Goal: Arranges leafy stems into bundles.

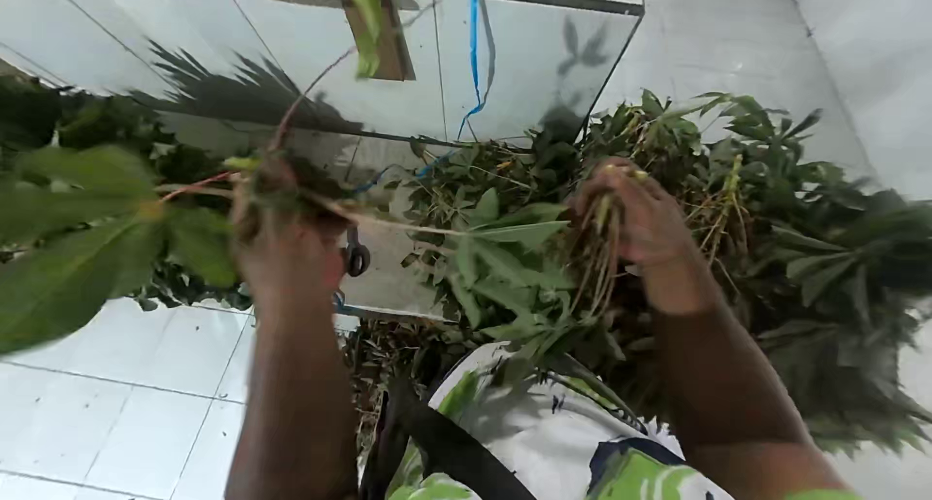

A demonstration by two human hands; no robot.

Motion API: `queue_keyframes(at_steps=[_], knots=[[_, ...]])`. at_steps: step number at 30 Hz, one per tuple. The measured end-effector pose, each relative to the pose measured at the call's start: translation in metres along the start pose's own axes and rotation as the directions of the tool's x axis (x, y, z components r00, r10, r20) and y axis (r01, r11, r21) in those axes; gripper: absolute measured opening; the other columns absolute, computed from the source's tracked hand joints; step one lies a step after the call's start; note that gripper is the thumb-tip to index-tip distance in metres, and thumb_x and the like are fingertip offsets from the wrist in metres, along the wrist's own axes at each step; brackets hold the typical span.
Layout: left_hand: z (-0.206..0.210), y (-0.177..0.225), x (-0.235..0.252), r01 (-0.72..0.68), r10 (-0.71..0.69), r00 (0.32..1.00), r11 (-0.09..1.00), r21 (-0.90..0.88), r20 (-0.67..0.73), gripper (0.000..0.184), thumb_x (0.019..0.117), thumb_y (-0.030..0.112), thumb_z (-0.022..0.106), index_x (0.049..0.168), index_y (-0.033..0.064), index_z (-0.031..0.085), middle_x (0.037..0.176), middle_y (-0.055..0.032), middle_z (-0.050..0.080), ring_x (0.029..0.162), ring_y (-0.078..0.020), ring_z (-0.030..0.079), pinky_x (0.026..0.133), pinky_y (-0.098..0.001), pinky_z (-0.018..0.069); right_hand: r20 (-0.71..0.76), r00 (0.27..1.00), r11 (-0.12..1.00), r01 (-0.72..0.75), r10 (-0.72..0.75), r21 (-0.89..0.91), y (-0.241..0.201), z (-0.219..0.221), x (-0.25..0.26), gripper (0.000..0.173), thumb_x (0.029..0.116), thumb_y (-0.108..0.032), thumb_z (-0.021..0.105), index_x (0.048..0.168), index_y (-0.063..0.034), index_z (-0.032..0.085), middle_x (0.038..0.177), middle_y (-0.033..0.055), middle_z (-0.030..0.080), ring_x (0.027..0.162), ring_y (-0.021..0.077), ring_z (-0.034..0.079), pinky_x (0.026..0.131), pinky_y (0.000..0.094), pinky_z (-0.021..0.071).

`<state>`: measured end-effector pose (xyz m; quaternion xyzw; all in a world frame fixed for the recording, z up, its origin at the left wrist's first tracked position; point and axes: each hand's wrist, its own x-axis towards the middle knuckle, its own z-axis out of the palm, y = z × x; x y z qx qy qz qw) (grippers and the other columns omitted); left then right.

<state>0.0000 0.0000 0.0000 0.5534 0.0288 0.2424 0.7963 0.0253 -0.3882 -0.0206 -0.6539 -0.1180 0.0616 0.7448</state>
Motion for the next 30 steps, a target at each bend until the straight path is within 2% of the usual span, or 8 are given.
queue_keyframes(at_steps=[3,7,10,13,15,18,24,30], knots=[[-0.084,0.027,-0.027,-0.061,0.113,0.989,0.904,0.423,-0.098,0.039,0.1069,0.03,0.056,0.142,0.015,0.048,0.123,0.0029,0.066,0.108,-0.0133,0.068,0.093,-0.0388,0.0603,-0.13,0.991,0.999,0.043,-0.038,0.032,-0.011,-0.03,-0.019,0.024,0.11,-0.036,0.042,0.114,-0.018,0.057,0.081,-0.0017,0.064,0.076,0.0203,0.07,0.085,0.0558,0.0625],[-0.145,0.023,-0.076,0.19,0.013,0.966,0.641,0.744,-0.258,0.042,0.1086,0.033,0.049,0.141,0.0065,0.046,0.109,0.0008,0.061,0.089,-0.0038,0.064,0.078,-0.0305,0.0589,-0.276,0.956,0.995,0.099,-0.099,-0.016,-0.021,-0.06,-0.039,0.027,0.1102,-0.041,0.039,0.11,-0.0217,0.058,0.08,-0.0066,0.058,0.068,0.0109,0.062,0.068,0.0349,0.0605],[-0.196,-0.024,-0.117,0.327,-0.333,0.917,0.316,0.89,-0.219,0.038,0.1012,0.017,0.059,0.131,-0.0055,0.057,0.113,-0.0184,0.067,0.095,-0.0222,0.068,0.086,-0.0449,0.0583,-0.212,0.965,0.986,0.165,-0.155,0.032,-0.021,-0.076,-0.043,0.021,0.1022,-0.042,0.058,0.112,-0.0237,0.059,0.082,-0.0068,0.06,0.071,0.0116,0.063,0.072,0.0342,0.0601],[-0.225,-0.077,-0.142,0.132,-0.773,0.545,-0.303,0.944,-0.324,0.066,0.0885,0.026,0.08,0.14,-0.0049,0.055,0.15,-0.0338,0.044,0.131,-0.0503,0.053,0.105,-0.0672,0.0458,-0.176,0.968,0.982,0.186,-0.177,0.033,-0.023,-0.074,-0.042,0.025,0.0924,-0.021,0.066,0.116,-0.0234,0.057,0.086,-0.0052,0.063,0.075,0.0135,0.065,0.075,0.0369,0.061],[-0.226,-0.102,-0.148,-0.027,-0.833,0.36,-0.46,0.887,-0.421,0.059,0.0844,0.032,0.083,0.129,-0.0016,0.064,0.137,-0.0319,0.057,0.122,-0.0493,0.059,0.098,-0.0683,0.0489,-0.165,0.967,0.981,0.188,-0.193,-0.049,-0.026,-0.068,-0.043,0.032,0.0895,-0.012,0.069,0.116,-0.023,0.055,0.091,-0.0053,0.064,0.077,0.0128,0.066,0.075,0.0357,0.0614],[-0.191,-0.101,-0.117,-0.065,-0.873,0.375,-0.359,0.931,-0.311,0.04,0.0944,0.03,0.072,0.124,0.003,0.069,0.12,-0.0268,0.068,0.11,-0.0463,0.066,0.092,-0.0691,0.0515,-0.205,0.956,0.965,0.171,-0.212,-0.2,-0.03,-0.062,-0.048,0.028,0.0892,-0.012,0.068,0.112,-0.0227,0.057,0.091,-0.006,0.063,0.075,0.0115,0.065,0.071,0.0338,0.0614],[-0.05,-0.125,-0.003,-0.133,-0.48,0.855,0.159,0.978,0.195,0.036,0.1086,0.027,0.048,0.117,-0.0019,0.068,0.114,-0.0258,0.067,0.109,-0.0433,0.066,0.095,-0.0638,0.0518,-0.317,0.931,0.941,0.072,-0.182,-0.329,-0.035,-0.046,-0.073,0.024,0.0878,-0.011,0.062,0.109,-0.0203,0.059,0.087,-0.0031,0.064,0.07,0.0148,0.065,0.068,0.0365,0.0616],[0.048,-0.237,0.073,0.081,-0.449,0.89,0.336,0.938,0.084,0.059,0.0993,0.047,0.061,0.136,0.0008,0.057,0.125,-0.0234,0.066,0.117,-0.0394,0.064,0.101,-0.0599,0.0511,-0.358,0.92,0.943,0.033,-0.158,-0.332,-0.033,-0.036,-0.099,0.025,0.0883,-0.02,0.072,0.11,-0.0188,0.06,0.091,-0.0023,0.065,0.077,0.0156,0.066,0.074,0.0373,0.0619]])
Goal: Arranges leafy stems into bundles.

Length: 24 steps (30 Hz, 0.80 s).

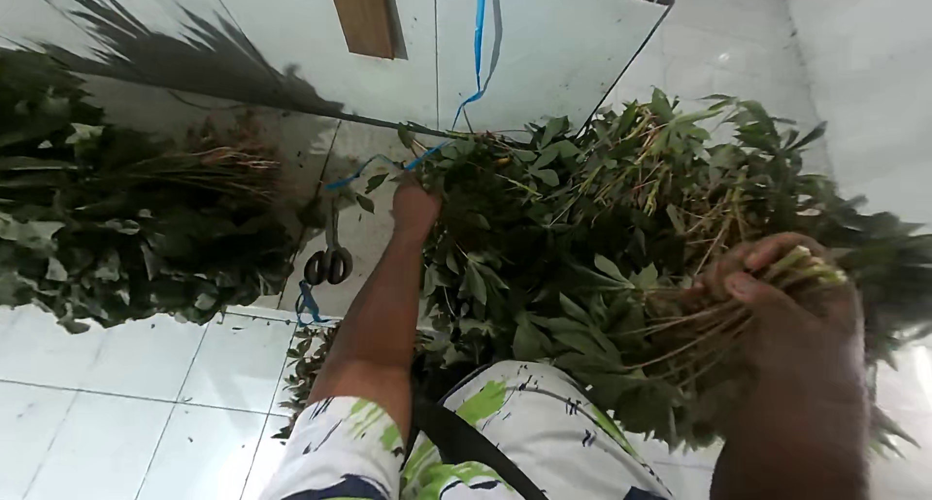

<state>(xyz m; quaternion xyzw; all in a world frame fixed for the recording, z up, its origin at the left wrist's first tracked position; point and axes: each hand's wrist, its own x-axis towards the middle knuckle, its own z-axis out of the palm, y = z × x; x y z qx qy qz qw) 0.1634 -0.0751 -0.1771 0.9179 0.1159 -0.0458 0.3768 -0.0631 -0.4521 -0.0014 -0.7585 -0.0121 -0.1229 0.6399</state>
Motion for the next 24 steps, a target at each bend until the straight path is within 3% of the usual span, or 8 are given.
queue_keyframes(at_steps=[4,7,11,14,17,20,22,24], knots=[[0.016,0.01,0.014,0.242,-0.257,0.959,0.962,0.124,0.119,0.057,0.0881,0.041,0.074,0.124,-0.0025,0.064,0.126,-0.0286,0.064,0.119,-0.0455,0.062,0.097,-0.0671,0.0495,-0.068,0.998,0.999,-0.02,0.017,-0.031,0.003,-0.016,-0.02,0.024,0.0874,-0.012,0.067,0.109,-0.0193,0.06,0.091,-0.0034,0.065,0.077,0.0141,0.067,0.071,0.0346,0.062],[0.009,0.002,0.025,0.15,-0.158,0.968,0.987,0.057,0.195,0.05,0.0894,0.038,0.075,0.124,0.0028,0.068,0.127,-0.0258,0.065,0.12,-0.0435,0.061,0.101,-0.0668,0.0476,-0.139,0.989,0.999,-0.043,0.041,-0.012,0.01,-0.028,-0.034,0.02,0.0883,-0.011,0.064,0.107,-0.0172,0.059,0.089,-0.0019,0.065,0.075,0.0156,0.067,0.07,0.0367,0.0625],[-0.04,0.031,0.014,-0.017,0.091,0.969,0.952,-0.307,0.228,0.037,0.0929,0.024,0.072,0.125,0.0053,0.066,0.116,-0.0165,0.069,0.102,-0.0298,0.068,0.087,-0.0537,0.0569,-0.151,0.988,0.997,0.001,0.01,0.071,0.017,-0.045,-0.036,0.021,0.089,-0.011,0.066,0.109,-0.0176,0.061,0.089,-0.0012,0.066,0.075,0.0164,0.067,0.072,0.0369,0.0618],[-0.076,0.032,0.004,-0.02,0.287,0.93,0.663,-0.749,0.23,0.021,0.0975,0.01,0.057,0.118,0.0127,0.055,0.105,-0.0043,0.066,0.089,-0.0172,0.067,0.076,-0.0386,0.0602,-0.126,0.992,0.99,0.034,-0.017,0.14,0.017,-0.048,-0.032,0.021,0.0909,-0.009,0.064,0.11,-0.0183,0.061,0.089,-0.0014,0.066,0.074,0.0157,0.067,0.072,0.036,0.0621],[-0.103,0.034,-0.005,-0.037,0.332,0.934,0.449,-0.893,0.128,0.019,0.0973,0.012,0.05,0.114,0.0196,0.052,0.097,-0.0008,0.065,0.085,-0.0164,0.065,0.074,-0.0378,0.0591,-0.085,0.995,0.977,0.061,-0.044,0.203,0.018,-0.046,-0.026,0.017,0.0925,-0.013,0.065,0.108,-0.0177,0.061,0.085,-0.001,0.064,0.072,0.0157,0.066,0.072,0.0369,0.0616],[-0.139,0.054,-0.019,-0.236,0.507,0.86,0.287,-0.928,-0.062,0.021,0.0986,0.012,0.045,0.116,0.0222,0.049,0.101,0.0017,0.067,0.089,-0.0148,0.067,0.078,-0.0356,0.0598,-0.035,0.998,0.969,0.068,-0.061,0.236,0.016,-0.041,-0.019,0.018,0.092,-0.018,0.068,0.108,-0.0187,0.062,0.085,-0.0016,0.063,0.072,0.0152,0.065,0.072,0.0366,0.0611],[-0.157,0.062,-0.027,-0.372,0.537,0.839,0.451,-0.812,-0.086,0.022,0.1018,0.009,0.049,0.121,0.0177,0.046,0.108,0.0013,0.065,0.094,-0.0135,0.067,0.082,-0.0349,0.0607,0.011,0.997,0.97,0.076,-0.08,0.231,0.013,-0.035,-0.012,0.02,0.0926,-0.022,0.07,0.111,-0.0201,0.062,0.087,-0.0026,0.065,0.074,0.0143,0.066,0.073,0.0357,0.0614],[-0.16,0.064,-0.032,-0.409,0.435,0.899,0.79,-0.456,-0.052,0.038,0.1007,0.011,0.06,0.135,0.0009,0.048,0.118,-0.0126,0.064,0.097,-0.0186,0.069,0.083,-0.0393,0.0619,0.023,0.996,0.978,0.081,-0.087,0.193,0.011,-0.028,-0.007,0.019,0.0919,-0.02,0.068,0.11,-0.0199,0.062,0.086,-0.0023,0.065,0.073,0.0149,0.066,0.073,0.0361,0.0609]])
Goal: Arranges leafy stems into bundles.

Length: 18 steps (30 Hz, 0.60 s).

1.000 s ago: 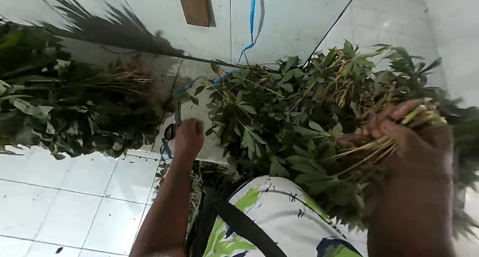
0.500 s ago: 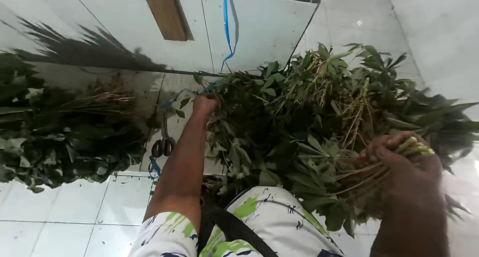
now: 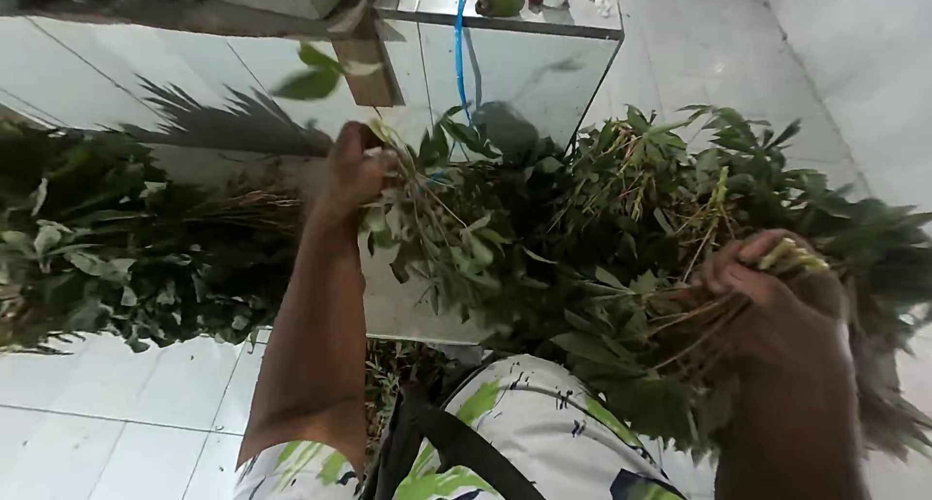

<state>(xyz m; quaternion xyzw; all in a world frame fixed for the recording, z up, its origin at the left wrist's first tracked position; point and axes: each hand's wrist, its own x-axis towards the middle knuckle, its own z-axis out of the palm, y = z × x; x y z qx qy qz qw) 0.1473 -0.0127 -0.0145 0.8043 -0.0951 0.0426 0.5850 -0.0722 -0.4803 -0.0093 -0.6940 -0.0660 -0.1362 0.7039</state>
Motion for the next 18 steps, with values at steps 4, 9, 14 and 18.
queue_keyframes(at_steps=[4,9,14,18], knots=[[0.003,0.007,-0.013,0.013,-0.049,0.985,0.976,-0.216,-0.165,0.032,0.1006,0.011,0.061,0.129,0.0049,0.049,0.11,-0.0075,0.065,0.094,-0.0187,0.07,0.081,-0.0405,0.0632,0.048,0.999,0.991,0.028,-0.022,-0.133,0.001,0.016,0.012,0.02,0.0911,-0.024,0.069,0.11,-0.021,0.062,0.083,-0.0046,0.064,0.069,0.0118,0.064,0.068,0.0321,0.0597],[-0.015,0.012,-0.025,-0.121,0.062,0.985,0.915,-0.385,-0.163,0.038,0.1028,0.01,0.056,0.138,0.0058,0.044,0.111,-0.0051,0.067,0.097,-0.0196,0.071,0.086,-0.0443,0.063,0.168,0.985,0.945,0.076,-0.023,-0.319,-0.003,0.039,0.024,0.024,0.0915,-0.032,0.072,0.11,-0.0192,0.067,0.083,-0.0066,0.067,0.066,0.007,0.064,0.061,0.0278,0.0589],[-0.012,0.018,-0.046,-0.158,0.113,0.987,0.798,-0.582,-0.113,0.028,0.1026,0.007,0.052,0.13,0.0108,0.053,0.114,-0.0076,0.066,0.101,-0.0255,0.068,0.09,-0.0524,0.0593,0.342,0.939,0.87,0.195,-0.033,-0.453,-0.027,0.087,0.041,0.018,0.0948,-0.025,0.067,0.107,-0.0131,0.071,0.088,-0.0057,0.07,0.069,0.0024,0.064,0.059,0.0219,0.0575],[-0.005,0.031,-0.062,-0.202,0.184,0.979,0.773,-0.602,-0.091,0.029,0.1017,0.006,0.056,0.13,0.0131,0.053,0.115,-0.006,0.066,0.103,-0.0251,0.068,0.09,-0.0525,0.06,0.497,0.867,0.849,0.279,-0.023,-0.449,-0.029,0.131,0.058,0.014,0.0945,-0.022,0.069,0.107,-0.0167,0.074,0.092,-0.0056,0.073,0.075,0.0028,0.067,0.065,0.026,0.0609]])
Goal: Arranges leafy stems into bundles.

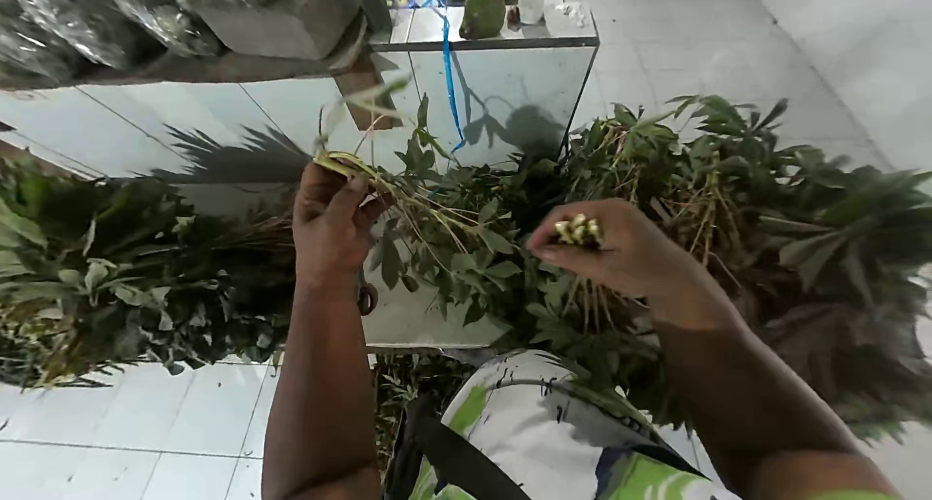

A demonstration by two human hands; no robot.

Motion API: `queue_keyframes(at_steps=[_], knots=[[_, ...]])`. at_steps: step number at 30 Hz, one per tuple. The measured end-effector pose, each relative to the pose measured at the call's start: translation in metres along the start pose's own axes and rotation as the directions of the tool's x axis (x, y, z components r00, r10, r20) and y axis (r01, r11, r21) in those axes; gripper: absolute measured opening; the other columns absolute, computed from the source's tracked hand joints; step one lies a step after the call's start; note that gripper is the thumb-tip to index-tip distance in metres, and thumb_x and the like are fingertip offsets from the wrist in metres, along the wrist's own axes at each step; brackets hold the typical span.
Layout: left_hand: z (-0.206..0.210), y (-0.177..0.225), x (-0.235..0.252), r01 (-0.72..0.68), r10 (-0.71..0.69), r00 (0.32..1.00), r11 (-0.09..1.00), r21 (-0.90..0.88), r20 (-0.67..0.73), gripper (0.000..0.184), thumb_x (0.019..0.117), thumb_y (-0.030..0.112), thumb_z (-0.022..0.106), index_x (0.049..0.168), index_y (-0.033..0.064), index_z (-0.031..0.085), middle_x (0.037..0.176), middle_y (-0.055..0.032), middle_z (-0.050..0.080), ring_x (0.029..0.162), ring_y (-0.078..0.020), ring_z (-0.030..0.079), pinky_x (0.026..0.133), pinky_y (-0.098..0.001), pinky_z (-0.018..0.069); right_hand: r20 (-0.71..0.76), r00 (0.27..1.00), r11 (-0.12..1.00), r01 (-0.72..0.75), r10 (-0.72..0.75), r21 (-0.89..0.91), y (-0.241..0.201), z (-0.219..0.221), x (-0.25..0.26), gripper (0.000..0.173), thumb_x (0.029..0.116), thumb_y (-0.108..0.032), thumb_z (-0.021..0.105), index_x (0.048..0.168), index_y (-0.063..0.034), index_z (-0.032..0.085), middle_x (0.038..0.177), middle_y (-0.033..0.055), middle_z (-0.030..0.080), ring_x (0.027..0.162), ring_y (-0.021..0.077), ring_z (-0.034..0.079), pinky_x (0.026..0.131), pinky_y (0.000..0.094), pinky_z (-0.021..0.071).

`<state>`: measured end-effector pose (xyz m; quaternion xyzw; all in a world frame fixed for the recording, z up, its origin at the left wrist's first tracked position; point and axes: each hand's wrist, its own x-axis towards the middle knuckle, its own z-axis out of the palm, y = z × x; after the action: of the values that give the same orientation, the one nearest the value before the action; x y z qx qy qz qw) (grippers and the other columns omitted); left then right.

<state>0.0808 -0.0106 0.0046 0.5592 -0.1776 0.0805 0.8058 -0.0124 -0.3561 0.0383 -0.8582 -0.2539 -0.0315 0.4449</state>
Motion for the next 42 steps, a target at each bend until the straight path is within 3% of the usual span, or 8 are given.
queue_keyframes(at_steps=[4,10,17,28,32,34,39,42], knots=[[0.016,0.009,-0.01,-0.026,0.026,0.992,1.0,-0.007,0.127,0.04,0.101,0.003,0.056,0.139,0.0123,0.049,0.122,-0.0058,0.065,0.107,-0.024,0.067,0.092,-0.0493,0.0601,-0.039,0.998,0.997,-0.058,0.056,-0.044,0.003,0.034,0.048,0.019,0.0977,-0.022,0.068,0.114,-0.0146,0.074,0.107,0.0024,0.073,0.093,0.0122,0.07,0.085,0.0388,0.0606],[0.036,0.019,-0.022,-0.094,0.08,0.98,0.993,0.073,0.18,0.027,0.0998,0.003,0.057,0.124,0.0159,0.056,0.115,0.004,0.067,0.1,-0.0118,0.068,0.087,-0.0336,0.0614,0.056,0.993,0.994,-0.098,0.101,-0.054,0.013,0.06,0.081,0.027,0.0948,-0.028,0.073,0.115,-0.0098,0.072,0.1,0.0078,0.073,0.092,0.0189,0.071,0.085,0.0452,0.059],[0.042,-0.003,-0.031,-0.074,0.07,0.994,0.997,0.037,0.089,0.034,0.0988,0.0,0.06,0.131,0.0072,0.053,0.12,-0.0098,0.064,0.102,-0.0268,0.068,0.088,-0.0519,0.0614,-0.022,0.992,0.984,-0.126,0.124,-0.122,0.047,0.089,0.079,0.032,0.0953,-0.031,0.069,0.119,-0.01,0.068,0.101,0.0085,0.073,0.095,0.0206,0.071,0.084,0.0489,0.059],[0.095,-0.019,-0.06,-0.357,0.189,0.929,0.686,0.634,0.319,0.021,0.0957,0.006,0.064,0.115,0.0004,0.066,0.123,-0.0149,0.063,0.116,-0.0234,0.062,0.098,-0.0392,0.0565,-0.115,0.874,0.868,-0.483,0.472,-0.116,0.041,0.082,0.072,0.028,0.0956,-0.016,0.069,0.121,-0.0048,0.068,0.109,0.0182,0.071,0.101,0.0337,0.069,0.09,0.0587,0.056],[0.077,-0.025,-0.044,0.055,-0.042,0.996,0.986,0.159,-0.084,0.024,0.1046,0.009,0.054,0.127,0.0005,0.054,0.107,-0.0101,0.067,0.091,-0.0202,0.069,0.08,-0.0407,0.0625,0.165,0.958,0.964,-0.251,0.234,0.088,0.048,0.054,0.058,0.025,0.0966,-0.03,0.065,0.105,-0.0065,0.068,0.082,0.0039,0.065,0.071,0.0115,0.063,0.066,0.0343,0.0564],[0.076,-0.031,-0.044,0.245,-0.281,0.94,0.951,-0.19,-0.193,0.017,0.1078,0.014,0.05,0.122,0.0051,0.055,0.098,-0.0096,0.068,0.083,-0.0212,0.071,0.075,-0.0427,0.0636,0.275,0.95,0.93,-0.228,0.147,0.289,0.046,0.046,0.053,0.017,0.0969,-0.023,0.065,0.102,-0.0071,0.069,0.082,-0.0022,0.067,0.072,0.0021,0.063,0.069,0.0239,0.0566],[0.092,-0.044,-0.056,0.276,-0.344,0.936,0.844,-0.46,-0.071,0.02,0.1099,0.017,0.042,0.119,0.0074,0.057,0.097,-0.0074,0.07,0.084,-0.0162,0.071,0.074,-0.0337,0.0625,0.368,0.929,0.728,-0.218,-0.05,0.65,0.057,0.042,0.037,0.004,0.0913,-0.027,0.07,0.094,-0.0244,0.071,0.084,-0.0143,0.071,0.076,-0.0033,0.065,0.072,0.0182,0.0563],[0.09,-0.054,-0.061,0.27,-0.312,0.95,0.861,-0.43,-0.029,0.021,0.1098,0.019,0.043,0.117,0.0063,0.058,0.096,-0.0067,0.069,0.081,-0.0133,0.069,0.071,-0.0302,0.0614,0.424,0.895,0.716,-0.207,-0.136,0.667,0.05,0.047,0.034,0.026,0.0882,-0.034,0.078,0.107,-0.0159,0.073,0.092,-0.0062,0.074,0.083,0.0032,0.069,0.077,0.0216,0.0592]])
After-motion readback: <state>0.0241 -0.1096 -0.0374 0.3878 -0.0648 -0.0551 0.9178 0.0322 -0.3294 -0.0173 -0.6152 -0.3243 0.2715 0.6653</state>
